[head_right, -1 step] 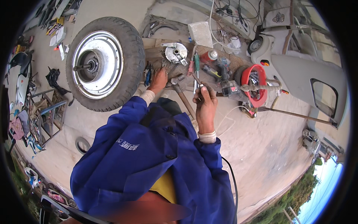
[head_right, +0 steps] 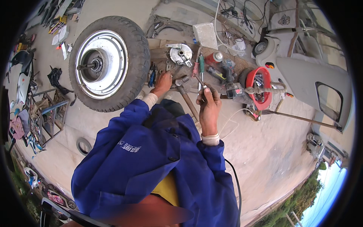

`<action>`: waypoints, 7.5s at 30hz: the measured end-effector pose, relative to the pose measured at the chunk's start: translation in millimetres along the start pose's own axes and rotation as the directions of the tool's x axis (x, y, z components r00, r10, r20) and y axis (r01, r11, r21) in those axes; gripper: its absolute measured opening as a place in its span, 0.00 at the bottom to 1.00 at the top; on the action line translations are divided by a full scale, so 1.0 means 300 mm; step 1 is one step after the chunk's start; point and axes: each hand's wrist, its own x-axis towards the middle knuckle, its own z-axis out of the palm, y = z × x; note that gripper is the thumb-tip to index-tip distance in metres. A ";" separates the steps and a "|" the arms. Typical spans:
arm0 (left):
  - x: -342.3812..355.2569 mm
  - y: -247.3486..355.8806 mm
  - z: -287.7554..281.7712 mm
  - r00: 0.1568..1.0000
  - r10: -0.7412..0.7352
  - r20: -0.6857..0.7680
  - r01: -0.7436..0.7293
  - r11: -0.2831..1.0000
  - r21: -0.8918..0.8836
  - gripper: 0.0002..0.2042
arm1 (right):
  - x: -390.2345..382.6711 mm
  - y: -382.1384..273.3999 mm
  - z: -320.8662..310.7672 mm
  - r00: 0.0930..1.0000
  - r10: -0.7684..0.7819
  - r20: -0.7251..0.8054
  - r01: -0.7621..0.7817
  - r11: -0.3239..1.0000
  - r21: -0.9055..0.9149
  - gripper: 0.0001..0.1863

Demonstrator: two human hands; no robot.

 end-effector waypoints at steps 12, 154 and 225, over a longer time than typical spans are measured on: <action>-0.424 0.215 -0.627 0.921 0.153 0.358 0.052 0.864 -0.501 0.12 | -0.018 0.001 0.314 0.956 -0.197 0.217 0.225 0.968 -0.114 0.11; -0.497 -0.195 -1.150 0.919 0.300 -0.254 -0.345 0.926 -0.155 0.15 | -0.369 0.260 0.969 0.160 -0.128 0.979 0.945 -0.266 -0.189 0.20; -0.484 -0.177 -1.162 0.798 0.474 -0.373 -0.519 0.855 -0.025 0.15 | -0.367 0.280 0.937 0.292 -0.081 0.953 0.918 -0.257 -0.303 0.20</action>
